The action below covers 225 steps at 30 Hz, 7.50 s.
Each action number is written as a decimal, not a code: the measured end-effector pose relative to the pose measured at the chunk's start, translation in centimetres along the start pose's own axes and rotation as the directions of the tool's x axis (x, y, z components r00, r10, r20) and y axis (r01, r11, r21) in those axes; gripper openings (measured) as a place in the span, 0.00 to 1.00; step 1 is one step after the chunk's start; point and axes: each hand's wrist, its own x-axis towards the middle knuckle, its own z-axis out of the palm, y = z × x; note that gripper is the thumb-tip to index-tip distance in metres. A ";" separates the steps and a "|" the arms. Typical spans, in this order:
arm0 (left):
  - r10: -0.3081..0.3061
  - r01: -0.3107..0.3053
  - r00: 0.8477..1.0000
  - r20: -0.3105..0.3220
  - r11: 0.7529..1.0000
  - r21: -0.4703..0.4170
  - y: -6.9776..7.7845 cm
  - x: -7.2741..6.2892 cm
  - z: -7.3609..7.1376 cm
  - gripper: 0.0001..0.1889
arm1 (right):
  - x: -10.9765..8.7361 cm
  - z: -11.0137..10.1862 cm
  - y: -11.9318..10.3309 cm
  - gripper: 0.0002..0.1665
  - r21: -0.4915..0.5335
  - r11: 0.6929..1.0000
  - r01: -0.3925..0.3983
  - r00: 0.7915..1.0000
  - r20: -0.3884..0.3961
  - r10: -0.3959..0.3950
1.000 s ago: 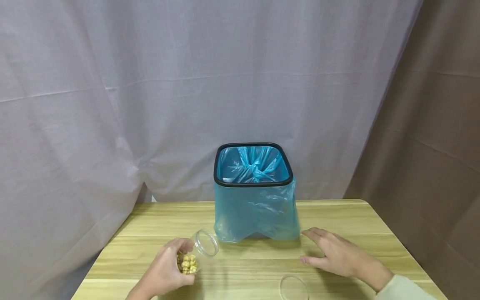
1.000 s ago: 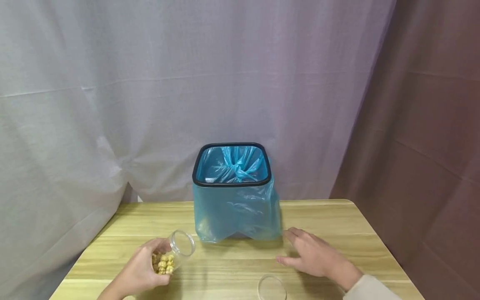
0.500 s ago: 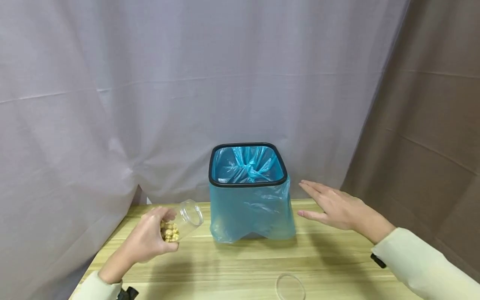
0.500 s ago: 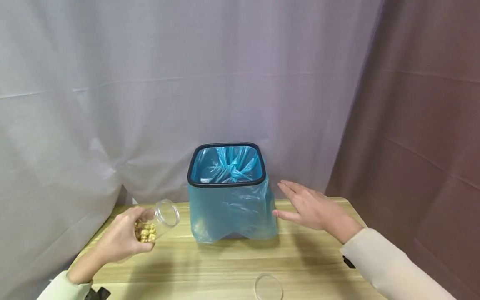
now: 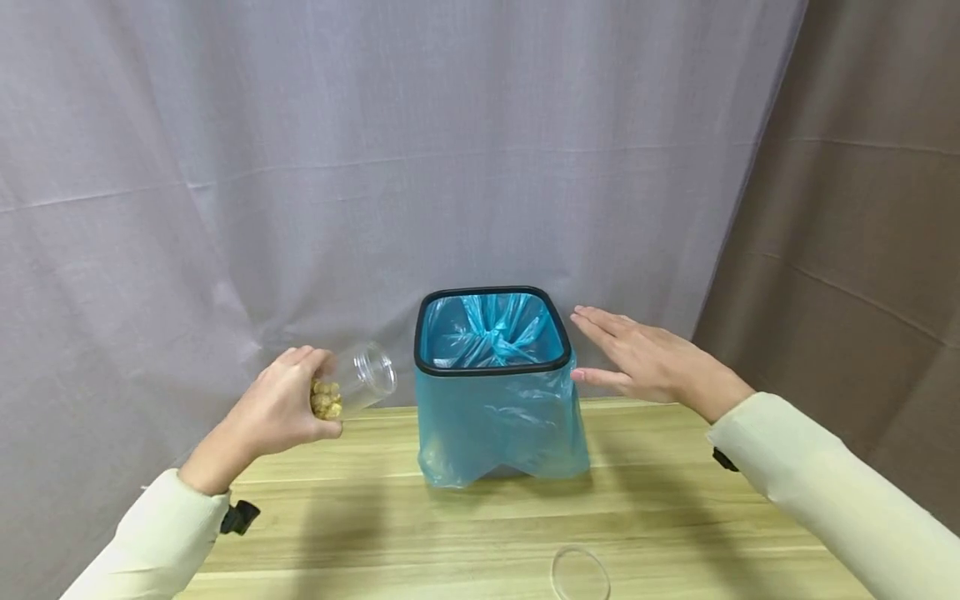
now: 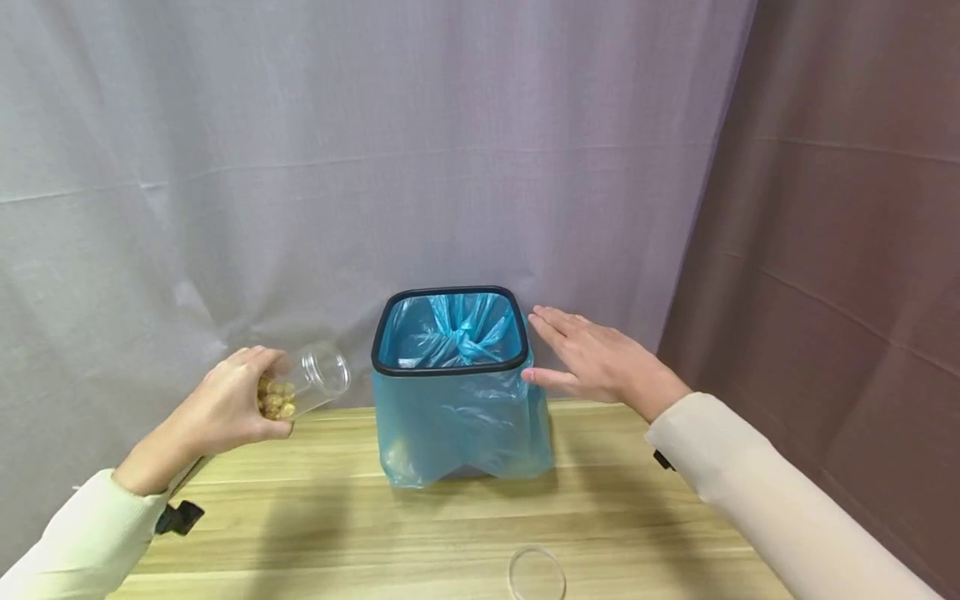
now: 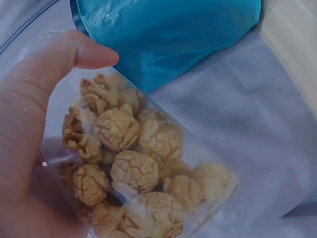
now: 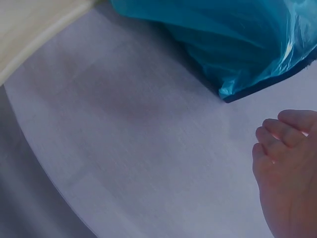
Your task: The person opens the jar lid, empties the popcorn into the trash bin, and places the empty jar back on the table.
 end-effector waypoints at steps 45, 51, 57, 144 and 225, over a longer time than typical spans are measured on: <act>0.143 -0.120 0.988 -0.053 0.942 0.313 2.8 12.6 1.9 0.42 | 5.0 3.8 0.1 0.53 0.101 0.993 -0.062 0.998 0.018 0.061; 0.214 -0.165 0.973 -0.090 0.910 0.380 2.3 12.9 2.8 0.40 | 5.4 4.1 -0.1 0.52 0.099 0.993 -0.060 0.998 0.012 0.059; 0.280 -0.201 0.950 -0.138 0.888 0.413 1.9 13.0 3.5 0.36 | 5.3 4.1 -0.3 0.52 0.090 0.994 -0.066 0.998 0.012 0.065; 0.691 -0.457 0.721 0.053 0.416 0.786 4.4 16.3 0.1 0.20 | 5.8 3.7 -1.0 0.54 0.084 0.995 -0.055 0.998 0.028 0.052; -0.703 0.472 0.680 0.208 0.202 -0.858 -2.4 -3.2 18.3 0.40 | 5.9 3.9 -0.7 0.54 0.127 0.990 -0.062 0.998 0.033 0.058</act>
